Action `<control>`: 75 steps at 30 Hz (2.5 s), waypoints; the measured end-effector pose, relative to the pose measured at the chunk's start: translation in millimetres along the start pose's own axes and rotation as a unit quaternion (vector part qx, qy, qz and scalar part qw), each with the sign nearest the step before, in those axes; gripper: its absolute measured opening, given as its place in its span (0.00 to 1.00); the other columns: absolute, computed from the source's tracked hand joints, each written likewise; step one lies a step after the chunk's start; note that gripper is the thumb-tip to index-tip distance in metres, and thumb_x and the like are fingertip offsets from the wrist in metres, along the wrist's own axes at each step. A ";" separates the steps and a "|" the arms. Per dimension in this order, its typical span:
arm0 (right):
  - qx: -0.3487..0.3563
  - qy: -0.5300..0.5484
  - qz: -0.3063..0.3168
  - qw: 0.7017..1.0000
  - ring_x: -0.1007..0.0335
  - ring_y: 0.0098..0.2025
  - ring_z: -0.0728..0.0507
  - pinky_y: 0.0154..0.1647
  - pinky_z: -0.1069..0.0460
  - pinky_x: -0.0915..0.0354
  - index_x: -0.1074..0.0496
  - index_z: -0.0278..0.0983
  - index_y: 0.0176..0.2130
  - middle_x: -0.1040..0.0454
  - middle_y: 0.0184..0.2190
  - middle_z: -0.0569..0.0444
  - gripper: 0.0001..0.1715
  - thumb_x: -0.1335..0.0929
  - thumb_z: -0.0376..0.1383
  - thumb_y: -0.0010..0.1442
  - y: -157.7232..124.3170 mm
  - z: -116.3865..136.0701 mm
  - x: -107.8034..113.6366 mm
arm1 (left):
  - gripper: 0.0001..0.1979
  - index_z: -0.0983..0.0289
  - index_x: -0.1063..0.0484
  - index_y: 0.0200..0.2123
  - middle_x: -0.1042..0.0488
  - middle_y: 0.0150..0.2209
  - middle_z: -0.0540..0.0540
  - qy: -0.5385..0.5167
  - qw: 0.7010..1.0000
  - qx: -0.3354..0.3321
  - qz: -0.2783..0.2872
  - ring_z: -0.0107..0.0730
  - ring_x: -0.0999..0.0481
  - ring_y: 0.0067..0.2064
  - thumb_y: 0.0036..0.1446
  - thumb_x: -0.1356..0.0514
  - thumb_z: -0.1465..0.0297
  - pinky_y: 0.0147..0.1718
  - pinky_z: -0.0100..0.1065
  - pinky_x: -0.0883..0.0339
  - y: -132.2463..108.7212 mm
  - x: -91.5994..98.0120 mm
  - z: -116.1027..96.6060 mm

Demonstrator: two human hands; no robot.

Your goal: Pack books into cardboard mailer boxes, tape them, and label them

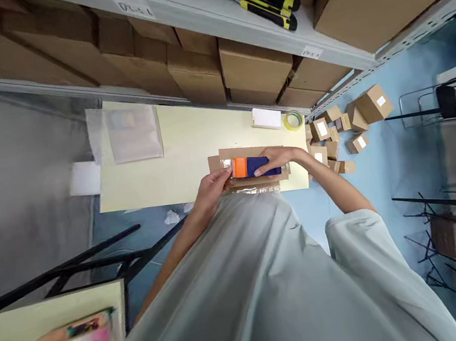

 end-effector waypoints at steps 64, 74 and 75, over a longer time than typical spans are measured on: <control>-0.262 -0.040 -0.076 0.961 0.23 0.27 0.44 0.29 0.51 0.29 0.24 0.37 0.31 0.19 0.25 0.51 0.41 0.20 0.70 0.44 -83.9 10.3 22.6 | 0.13 0.64 0.16 0.29 0.18 0.32 0.56 0.059 0.996 -0.010 -0.067 0.33 0.28 0.31 0.44 0.26 0.60 0.30 0.32 0.34 43.9 71.3 2.6; -0.283 -0.068 -0.066 0.954 0.22 0.27 0.42 0.30 0.50 0.27 0.24 0.37 0.28 0.18 0.26 0.49 0.40 0.20 0.70 0.45 -72.0 -13.5 29.1 | 0.12 0.63 0.16 0.29 0.15 0.33 0.57 0.051 0.995 0.057 -0.065 0.32 0.26 0.30 0.42 0.26 0.62 0.29 0.32 0.34 62.6 51.1 27.7; -0.282 -0.069 -0.064 0.955 0.23 0.27 0.43 0.30 0.50 0.27 0.24 0.37 0.27 0.18 0.26 0.49 0.40 0.21 0.70 0.45 -70.6 -15.3 28.4 | 0.12 0.63 0.16 0.29 0.15 0.33 0.57 0.051 0.995 0.059 -0.068 0.32 0.25 0.31 0.43 0.27 0.62 0.30 0.32 0.33 63.0 47.2 29.6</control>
Point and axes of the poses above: each hand's wrist, its own y-axis towards the middle knuckle, its own x-axis out of the back of the hand, z = x × y, the point moved 5 cm from there along y, towards the middle knuckle
